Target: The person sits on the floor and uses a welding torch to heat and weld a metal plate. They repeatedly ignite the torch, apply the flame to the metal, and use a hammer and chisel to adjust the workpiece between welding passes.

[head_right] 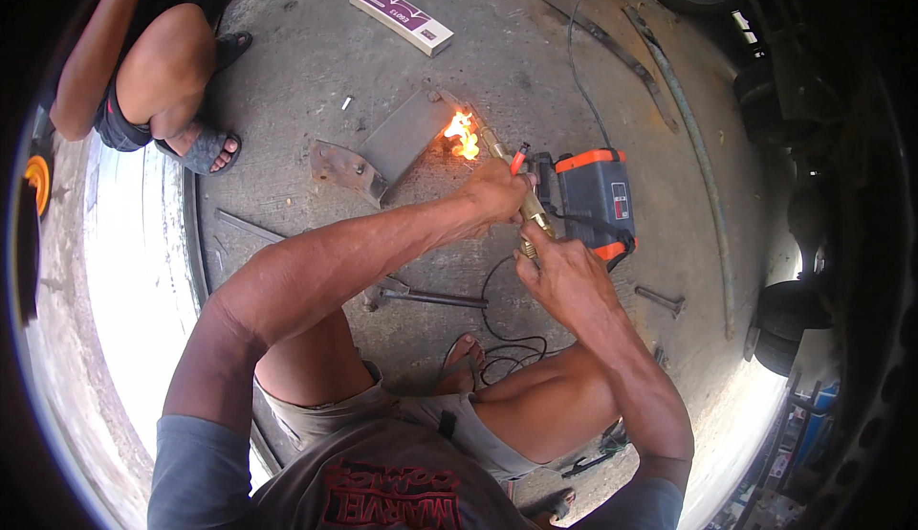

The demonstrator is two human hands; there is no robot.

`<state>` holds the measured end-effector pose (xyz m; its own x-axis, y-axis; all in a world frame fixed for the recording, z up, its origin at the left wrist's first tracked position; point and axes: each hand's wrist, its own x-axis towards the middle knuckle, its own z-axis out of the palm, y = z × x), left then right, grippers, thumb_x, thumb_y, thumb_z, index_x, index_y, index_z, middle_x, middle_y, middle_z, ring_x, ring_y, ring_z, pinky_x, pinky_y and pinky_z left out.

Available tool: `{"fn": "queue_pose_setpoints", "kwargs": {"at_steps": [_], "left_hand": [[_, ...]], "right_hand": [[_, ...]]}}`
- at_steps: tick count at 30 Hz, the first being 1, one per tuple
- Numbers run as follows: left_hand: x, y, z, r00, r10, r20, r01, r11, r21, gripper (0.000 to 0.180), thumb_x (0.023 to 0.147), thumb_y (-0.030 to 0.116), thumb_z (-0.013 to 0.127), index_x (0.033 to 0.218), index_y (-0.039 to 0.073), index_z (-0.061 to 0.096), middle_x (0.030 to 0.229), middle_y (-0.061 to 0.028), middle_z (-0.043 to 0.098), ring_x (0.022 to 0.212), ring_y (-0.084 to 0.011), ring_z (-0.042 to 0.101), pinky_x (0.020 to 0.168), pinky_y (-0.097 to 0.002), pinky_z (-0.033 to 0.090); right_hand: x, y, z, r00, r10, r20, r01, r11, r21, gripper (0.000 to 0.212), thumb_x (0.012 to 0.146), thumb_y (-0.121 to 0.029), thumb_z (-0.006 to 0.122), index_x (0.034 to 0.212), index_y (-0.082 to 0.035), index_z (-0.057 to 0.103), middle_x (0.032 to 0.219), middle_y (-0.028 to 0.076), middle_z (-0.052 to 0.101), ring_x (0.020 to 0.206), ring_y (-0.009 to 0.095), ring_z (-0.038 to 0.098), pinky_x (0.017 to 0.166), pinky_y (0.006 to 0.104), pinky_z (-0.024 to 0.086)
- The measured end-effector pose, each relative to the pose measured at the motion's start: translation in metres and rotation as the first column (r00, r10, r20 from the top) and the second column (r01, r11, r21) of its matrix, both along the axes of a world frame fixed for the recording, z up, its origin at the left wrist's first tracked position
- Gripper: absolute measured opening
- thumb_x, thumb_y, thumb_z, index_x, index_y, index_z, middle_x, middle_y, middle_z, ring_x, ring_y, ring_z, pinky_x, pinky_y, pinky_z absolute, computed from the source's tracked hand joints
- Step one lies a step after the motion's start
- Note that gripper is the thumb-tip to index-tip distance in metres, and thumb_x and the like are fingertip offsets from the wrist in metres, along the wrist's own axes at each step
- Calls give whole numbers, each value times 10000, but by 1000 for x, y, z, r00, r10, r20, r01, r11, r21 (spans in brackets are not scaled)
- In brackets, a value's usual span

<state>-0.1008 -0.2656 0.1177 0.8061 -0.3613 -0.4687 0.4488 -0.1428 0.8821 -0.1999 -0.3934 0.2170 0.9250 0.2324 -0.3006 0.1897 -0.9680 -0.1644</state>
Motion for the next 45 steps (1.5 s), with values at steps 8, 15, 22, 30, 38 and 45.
{"fn": "queue_pose_setpoints", "kwargs": {"at_steps": [8, 15, 22, 30, 38, 45], "left_hand": [[2, -8, -10, 992, 45, -115, -49, 998, -27, 435, 1067, 342, 644, 915, -58, 725, 784, -155, 724, 696, -252, 705, 639, -418, 564], [-1, -6, -3, 992, 39, -121, -45, 998, -46, 413, 1077, 320, 618, 951, -63, 711, 797, -167, 713, 684, -247, 691, 624, -414, 548], [3, -8, -22, 993, 75, -91, -88, 985, -150, 355, 1056, 246, 598, 970, -81, 704, 839, -183, 711, 735, -263, 699, 631, -432, 545], [1, -2, -10, 991, 40, -126, -54, 992, -110, 361, 1047, 226, 586, 1002, -116, 693, 858, -197, 712, 750, -276, 703, 641, -431, 544], [-2, -1, -6, 988, 57, -140, -71, 993, -91, 365, 1047, 251, 605, 1013, -101, 694, 854, -199, 715, 751, -283, 713, 651, -429, 553], [-1, -1, -4, 989, 52, -135, -61, 996, -58, 376, 1047, 260, 608, 1044, -106, 693, 888, -210, 715, 798, -297, 711, 702, -449, 554]], "right_hand": [[3, -3, -2, 997, 74, 20, -74, 997, 15, 328, 951, -206, 706, 1227, -34, 672, 722, 271, 677, 739, 480, 704, 722, 558, 558], [3, -8, -3, 997, 81, 3, -81, 996, 33, 312, 946, -161, 690, 1223, -22, 665, 764, 282, 682, 760, 488, 698, 725, 561, 553], [5, 0, 7, 990, 48, -131, -41, 998, 55, 490, 987, -238, 706, 1410, -67, 529, 924, 288, 718, 891, 508, 704, 782, 589, 553], [-7, -9, -4, 994, 109, -16, -106, 987, 121, 487, 1033, -272, 678, 1453, -145, 468, 1037, 257, 725, 951, 496, 695, 799, 610, 538], [-7, -7, -3, 995, 82, -60, -79, 996, 48, 455, 1050, -241, 652, 1445, -149, 447, 936, 272, 703, 882, 486, 703, 745, 588, 549], [-6, -2, 1, 994, 47, -96, -43, 998, 45, 456, 1048, -255, 664, 1429, -138, 443, 915, 287, 686, 882, 503, 689, 761, 607, 518]]}}
